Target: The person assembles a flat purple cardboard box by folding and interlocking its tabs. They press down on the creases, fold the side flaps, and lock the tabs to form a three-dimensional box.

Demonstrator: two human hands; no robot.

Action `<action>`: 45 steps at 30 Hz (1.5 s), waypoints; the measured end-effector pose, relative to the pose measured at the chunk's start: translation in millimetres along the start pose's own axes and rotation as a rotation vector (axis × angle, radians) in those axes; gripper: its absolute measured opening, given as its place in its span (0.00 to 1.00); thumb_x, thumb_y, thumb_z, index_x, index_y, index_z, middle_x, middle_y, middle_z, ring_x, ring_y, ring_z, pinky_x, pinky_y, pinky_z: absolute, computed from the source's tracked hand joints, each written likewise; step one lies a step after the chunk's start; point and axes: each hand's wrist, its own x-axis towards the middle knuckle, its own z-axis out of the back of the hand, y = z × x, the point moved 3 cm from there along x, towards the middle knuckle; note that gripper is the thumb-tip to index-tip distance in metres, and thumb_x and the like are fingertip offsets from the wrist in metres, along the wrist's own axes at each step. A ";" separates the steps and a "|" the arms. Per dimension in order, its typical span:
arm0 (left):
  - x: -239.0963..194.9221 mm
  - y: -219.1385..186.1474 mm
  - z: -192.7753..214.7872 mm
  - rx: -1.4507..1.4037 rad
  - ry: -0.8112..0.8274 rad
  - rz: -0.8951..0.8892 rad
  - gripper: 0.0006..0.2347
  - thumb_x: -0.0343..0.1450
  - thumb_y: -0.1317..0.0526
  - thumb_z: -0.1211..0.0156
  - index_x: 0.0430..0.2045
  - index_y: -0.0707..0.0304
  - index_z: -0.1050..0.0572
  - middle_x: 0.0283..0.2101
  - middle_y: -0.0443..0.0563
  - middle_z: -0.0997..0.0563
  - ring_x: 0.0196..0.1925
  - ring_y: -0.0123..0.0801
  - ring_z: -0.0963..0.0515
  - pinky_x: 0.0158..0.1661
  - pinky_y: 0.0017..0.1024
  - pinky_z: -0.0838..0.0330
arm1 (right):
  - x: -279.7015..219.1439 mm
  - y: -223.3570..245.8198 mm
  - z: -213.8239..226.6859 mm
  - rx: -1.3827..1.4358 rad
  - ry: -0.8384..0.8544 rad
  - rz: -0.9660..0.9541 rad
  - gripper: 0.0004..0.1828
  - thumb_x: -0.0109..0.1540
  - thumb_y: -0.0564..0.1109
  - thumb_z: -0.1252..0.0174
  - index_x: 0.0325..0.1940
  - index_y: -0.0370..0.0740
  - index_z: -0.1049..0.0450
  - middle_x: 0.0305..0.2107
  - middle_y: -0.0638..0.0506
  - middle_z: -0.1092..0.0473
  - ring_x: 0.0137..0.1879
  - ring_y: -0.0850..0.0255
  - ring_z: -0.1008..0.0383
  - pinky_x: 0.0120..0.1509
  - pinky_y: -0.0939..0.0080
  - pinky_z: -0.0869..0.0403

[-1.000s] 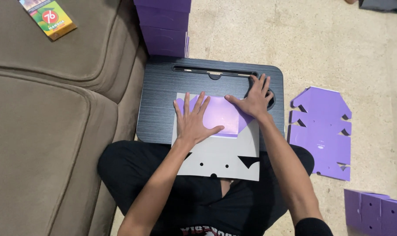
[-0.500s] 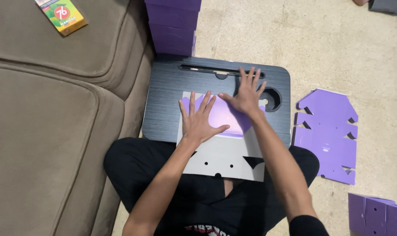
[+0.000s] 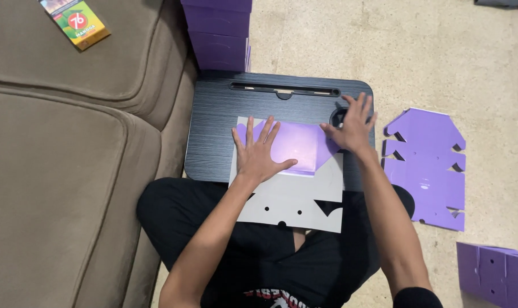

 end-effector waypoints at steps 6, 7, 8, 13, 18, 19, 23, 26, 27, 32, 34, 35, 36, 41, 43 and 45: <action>5.7 0.3 7.7 0.054 0.137 -0.016 0.54 0.53 0.16 0.61 0.75 0.39 0.57 0.80 0.37 0.64 0.79 0.60 0.71 0.65 0.77 0.81 | -40.7 -32.2 0.4 -0.129 -0.032 0.090 0.37 0.64 0.59 0.41 0.73 0.57 0.49 0.77 0.38 0.58 0.81 0.37 0.71 0.77 0.21 0.68; 6.7 0.3 7.4 0.088 0.196 -0.015 0.57 0.50 0.18 0.52 0.75 0.39 0.59 0.80 0.38 0.65 0.78 0.61 0.72 0.65 0.78 0.79 | -55.0 -33.9 -2.1 -0.114 -0.115 0.171 0.34 0.65 0.59 0.42 0.72 0.54 0.46 0.75 0.39 0.54 0.80 0.37 0.66 0.76 0.23 0.65; 7.7 0.3 7.2 0.122 0.256 -0.013 0.61 0.46 0.20 0.42 0.75 0.40 0.62 0.80 0.38 0.67 0.78 0.62 0.73 0.65 0.79 0.77 | -69.7 -36.0 -4.6 -0.098 -0.199 0.251 0.32 0.66 0.59 0.43 0.71 0.50 0.43 0.73 0.40 0.49 0.80 0.37 0.62 0.76 0.24 0.63; 28.9 7.8 -1.7 0.200 0.289 -0.058 0.59 0.50 0.24 0.37 0.75 0.40 0.60 0.79 0.40 0.64 0.77 0.67 0.66 0.62 0.82 0.60 | -118.4 -46.6 -12.3 -0.082 -0.092 0.194 0.54 0.58 0.75 0.43 0.76 0.41 0.49 0.74 0.37 0.51 0.81 0.39 0.62 0.78 0.26 0.70; 53.5 12.3 25.4 0.142 0.435 -0.056 0.58 0.48 0.21 0.41 0.75 0.35 0.55 0.79 0.36 0.57 0.78 0.64 0.59 0.61 0.76 0.45 | -127.3 -46.8 -11.3 -0.090 0.063 0.180 0.65 0.53 0.80 0.41 0.79 0.37 0.56 0.77 0.37 0.61 0.82 0.41 0.69 0.78 0.26 0.73; 58.7 12.5 33.8 0.028 0.472 -0.044 0.56 0.48 0.20 0.44 0.74 0.37 0.51 0.77 0.40 0.50 0.77 0.59 0.52 0.65 0.68 0.46 | -126.9 -47.0 -12.5 -0.094 0.084 0.164 0.65 0.54 0.80 0.41 0.79 0.38 0.57 0.77 0.38 0.64 0.82 0.42 0.71 0.78 0.27 0.73; 54.7 -4.0 101.9 -0.222 0.255 -0.039 0.43 0.59 0.25 0.48 0.66 0.48 0.32 0.67 0.54 0.29 0.70 0.55 0.33 0.66 0.60 0.43 | -127.0 -50.4 -16.0 -0.119 0.099 0.153 0.63 0.57 0.79 0.43 0.80 0.40 0.59 0.78 0.41 0.67 0.82 0.43 0.73 0.77 0.29 0.75; 98.0 11.5 79.2 -0.082 -0.303 -0.203 0.28 0.73 0.39 0.48 0.67 0.47 0.35 0.65 0.48 0.27 0.69 0.49 0.33 0.66 0.55 0.51 | -124.5 -49.4 -16.0 -0.135 0.126 0.135 0.63 0.57 0.79 0.43 0.81 0.42 0.60 0.78 0.41 0.67 0.83 0.45 0.74 0.77 0.30 0.76; 91.0 2.4 77.5 -0.081 -0.300 -0.205 0.28 0.73 0.39 0.48 0.67 0.47 0.35 0.65 0.48 0.27 0.69 0.49 0.33 0.66 0.55 0.51 | -123.5 -52.4 -17.9 -0.132 0.126 0.131 0.63 0.57 0.79 0.43 0.81 0.42 0.60 0.78 0.41 0.67 0.83 0.45 0.74 0.77 0.30 0.76; 65.9 -27.1 25.0 -0.293 -0.483 -0.444 0.22 0.77 0.50 0.52 0.67 0.51 0.37 0.64 0.53 0.30 0.68 0.54 0.35 0.63 0.53 0.41 | -118.1 -63.9 -25.6 -0.109 0.126 0.166 0.57 0.60 0.75 0.46 0.81 0.44 0.60 0.78 0.40 0.68 0.82 0.43 0.76 0.75 0.28 0.76; 48.4 -36.4 -4.1 -0.199 -0.337 -0.497 0.21 0.77 0.48 0.53 0.66 0.49 0.35 0.67 0.49 0.33 0.71 0.51 0.39 0.63 0.51 0.40 | -118.3 -65.1 -28.5 -0.105 0.122 0.169 0.57 0.60 0.74 0.46 0.81 0.44 0.60 0.78 0.40 0.68 0.82 0.42 0.76 0.75 0.28 0.76; 41.8 -42.2 -18.8 -0.103 -0.203 -0.549 0.21 0.77 0.46 0.55 0.64 0.47 0.34 0.70 0.46 0.36 0.74 0.47 0.42 0.64 0.49 0.40 | -115.0 -64.8 -27.9 -0.105 0.108 0.179 0.57 0.60 0.72 0.45 0.81 0.43 0.60 0.78 0.39 0.68 0.82 0.42 0.76 0.75 0.28 0.77; 39.9 -43.1 -27.8 -0.104 -0.204 -0.550 0.21 0.77 0.46 0.55 0.64 0.47 0.34 0.70 0.46 0.36 0.74 0.47 0.42 0.64 0.49 0.40 | -116.4 -64.8 -27.2 -0.107 0.107 0.178 0.57 0.60 0.72 0.45 0.81 0.43 0.60 0.78 0.39 0.68 0.82 0.42 0.76 0.75 0.28 0.77; 32.4 -43.5 -51.1 0.096 -0.066 -0.551 0.24 0.80 0.43 0.77 0.70 0.42 0.42 0.76 0.44 0.46 0.78 0.41 0.50 0.69 0.48 0.53 | -116.5 -63.1 -26.2 -0.085 0.109 0.169 0.58 0.58 0.72 0.43 0.80 0.44 0.61 0.78 0.39 0.67 0.82 0.41 0.75 0.75 0.26 0.76; 32.3 -43.5 -52.7 0.099 -0.078 -0.547 0.24 0.79 0.42 0.76 0.69 0.41 0.42 0.76 0.43 0.46 0.78 0.40 0.50 0.70 0.47 0.53 | -118.1 -57.6 -21.6 -0.062 0.099 0.162 0.57 0.57 0.71 0.42 0.80 0.45 0.60 0.77 0.38 0.65 0.81 0.40 0.74 0.74 0.25 0.76; 31.3 -43.5 -51.8 0.105 -0.089 -0.541 0.24 0.79 0.42 0.76 0.69 0.40 0.41 0.76 0.42 0.46 0.78 0.39 0.50 0.70 0.47 0.53 | -118.0 -55.3 -20.8 -0.037 0.089 0.156 0.57 0.57 0.71 0.41 0.80 0.46 0.59 0.77 0.38 0.63 0.81 0.39 0.72 0.74 0.24 0.76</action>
